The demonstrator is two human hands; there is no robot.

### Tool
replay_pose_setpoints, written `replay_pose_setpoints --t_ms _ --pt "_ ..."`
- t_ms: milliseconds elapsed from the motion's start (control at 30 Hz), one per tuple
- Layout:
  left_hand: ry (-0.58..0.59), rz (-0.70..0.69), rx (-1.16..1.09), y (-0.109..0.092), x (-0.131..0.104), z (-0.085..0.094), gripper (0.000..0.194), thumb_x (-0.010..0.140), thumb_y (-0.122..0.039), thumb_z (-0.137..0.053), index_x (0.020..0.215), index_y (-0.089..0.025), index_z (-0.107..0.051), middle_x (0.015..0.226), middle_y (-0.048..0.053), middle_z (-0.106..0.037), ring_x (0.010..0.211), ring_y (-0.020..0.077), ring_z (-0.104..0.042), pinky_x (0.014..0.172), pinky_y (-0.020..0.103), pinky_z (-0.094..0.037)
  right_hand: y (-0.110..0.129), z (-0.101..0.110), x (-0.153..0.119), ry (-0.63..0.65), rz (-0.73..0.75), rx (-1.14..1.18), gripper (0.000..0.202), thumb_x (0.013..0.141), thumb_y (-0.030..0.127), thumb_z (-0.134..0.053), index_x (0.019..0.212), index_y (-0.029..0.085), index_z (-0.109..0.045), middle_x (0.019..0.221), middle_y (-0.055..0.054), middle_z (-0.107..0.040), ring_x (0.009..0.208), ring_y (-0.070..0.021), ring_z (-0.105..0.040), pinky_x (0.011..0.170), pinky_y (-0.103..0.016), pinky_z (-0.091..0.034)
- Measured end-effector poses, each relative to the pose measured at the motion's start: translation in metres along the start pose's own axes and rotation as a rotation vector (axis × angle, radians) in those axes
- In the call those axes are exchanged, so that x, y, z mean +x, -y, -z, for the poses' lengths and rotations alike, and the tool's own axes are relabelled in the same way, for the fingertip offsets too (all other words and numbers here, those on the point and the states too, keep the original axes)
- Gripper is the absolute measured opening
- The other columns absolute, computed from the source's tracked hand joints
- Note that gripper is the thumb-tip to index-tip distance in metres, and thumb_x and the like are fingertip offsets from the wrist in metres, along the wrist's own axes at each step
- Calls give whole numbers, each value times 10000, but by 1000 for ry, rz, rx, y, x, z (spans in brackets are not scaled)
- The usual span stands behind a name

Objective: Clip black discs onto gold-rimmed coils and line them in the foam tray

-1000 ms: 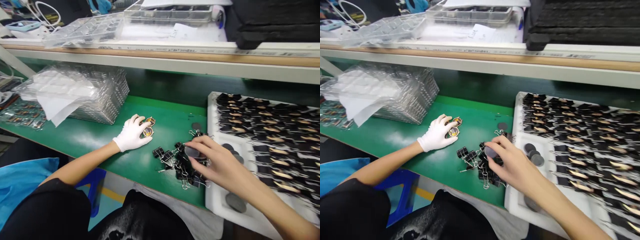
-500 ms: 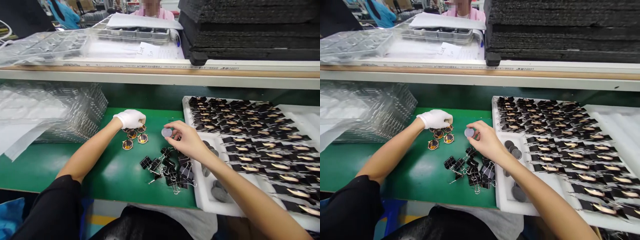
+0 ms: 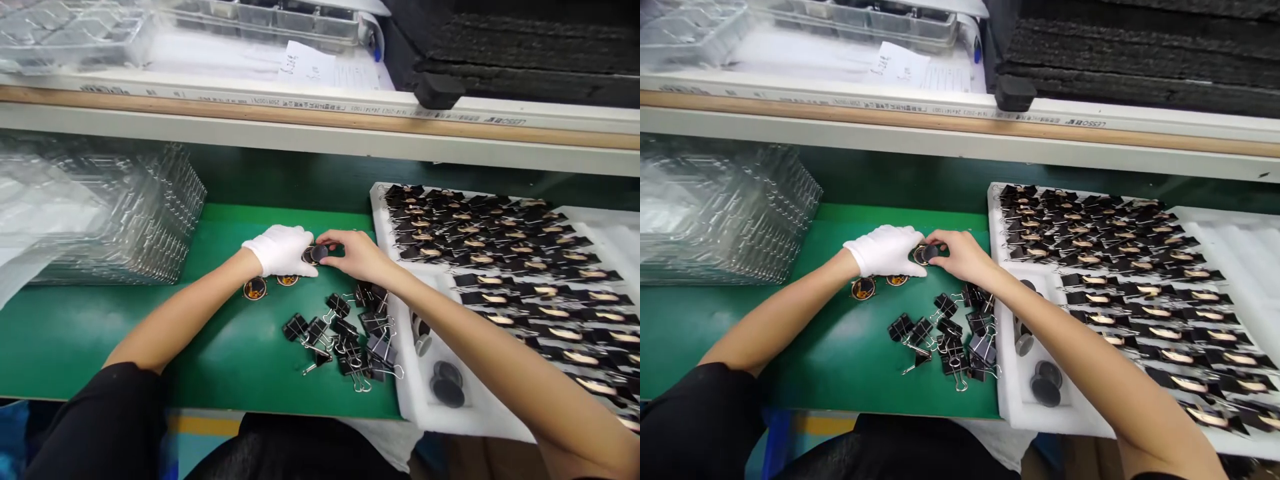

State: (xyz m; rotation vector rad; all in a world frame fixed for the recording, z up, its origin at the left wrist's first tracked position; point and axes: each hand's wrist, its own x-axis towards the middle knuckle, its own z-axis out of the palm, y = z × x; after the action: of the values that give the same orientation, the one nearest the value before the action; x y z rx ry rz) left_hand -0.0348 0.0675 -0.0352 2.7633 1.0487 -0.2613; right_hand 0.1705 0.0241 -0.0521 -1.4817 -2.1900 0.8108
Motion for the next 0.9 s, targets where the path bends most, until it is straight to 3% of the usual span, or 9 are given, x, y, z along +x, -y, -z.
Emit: replay_pose_setpoints --t_ms 200,333,533,633,700,767,833,900 --pt "-70 -73 -42 0 7 -8 364 882 -450 -646 1138 -192 -639 1081 94 -710 936 297 -710 701 339 -454 -3 -5 6 25 48 -112 233 808 211 -829 1036 247 -791 1102 -24 -787 1073 -274 -711 985 -448 -519" --pt "-77 -121 -84 5 8 -8 318 893 -425 -634 1128 -211 -615 1045 72 -716 917 276 -702 681 321 -425 -13 -10 8 -15 90 -77 218 788 220 -856 998 260 -811 1099 -52 -726 1035 -243 -690 964 -411 -520" --pt "-75 -118 -173 10 10 -8 358 874 -443 -630 1166 -239 -584 1062 38 -723 897 247 -696 662 304 -403 -13 -5 16 7 9 -176 374 711 299 -921 1007 215 -709 988 -32 -677 903 -217 -634 779 -327 -477" --pt "-48 -61 -142 9 5 -1 434 864 -486 -638 1214 -237 -577 1049 46 -718 876 247 -694 650 301 -406 -10 -1 20 63 -17 -237 547 647 324 -953 1090 207 -654 1018 -41 -665 927 -233 -619 774 -326 -469" --pt "-92 58 -12 0 -4 7 457 885 -505 -617 1224 -199 -592 1064 92 -709 874 274 -698 660 319 -415 -10 -1 21 121 8 -258 704 642 332 -952 1249 204 -620 1125 -82 -632 1020 -264 -611 842 -352 -482" --pt "-156 134 117 -17 -16 15 428 937 -518 -554 1156 -160 -639 1014 128 -707 854 303 -704 674 345 -422 -10 0 22 177 53 -262 628 732 312 -886 1293 203 -628 1163 -108 -597 1073 -276 -601 894 -367 -482" --pt "-169 68 152 -41 -27 17 465 987 -562 -456 1043 -161 -685 884 126 -704 800 306 -704 671 363 -425 -9 3 23 211 57 -278 416 818 270 -795 1215 211 -690 1132 -108 -593 1062 -270 -608 902 -365 -483" --pt "-128 -68 127 -64 -34 13 567 998 -633 -374 967 -177 -710 758 117 -685 744 303 -699 648 368 -425 -5 7 24 202 -21 -335 343 841 275 -767 1175 217 -716 1126 -109 -606 1048 -272 -619 905 -373 -484"
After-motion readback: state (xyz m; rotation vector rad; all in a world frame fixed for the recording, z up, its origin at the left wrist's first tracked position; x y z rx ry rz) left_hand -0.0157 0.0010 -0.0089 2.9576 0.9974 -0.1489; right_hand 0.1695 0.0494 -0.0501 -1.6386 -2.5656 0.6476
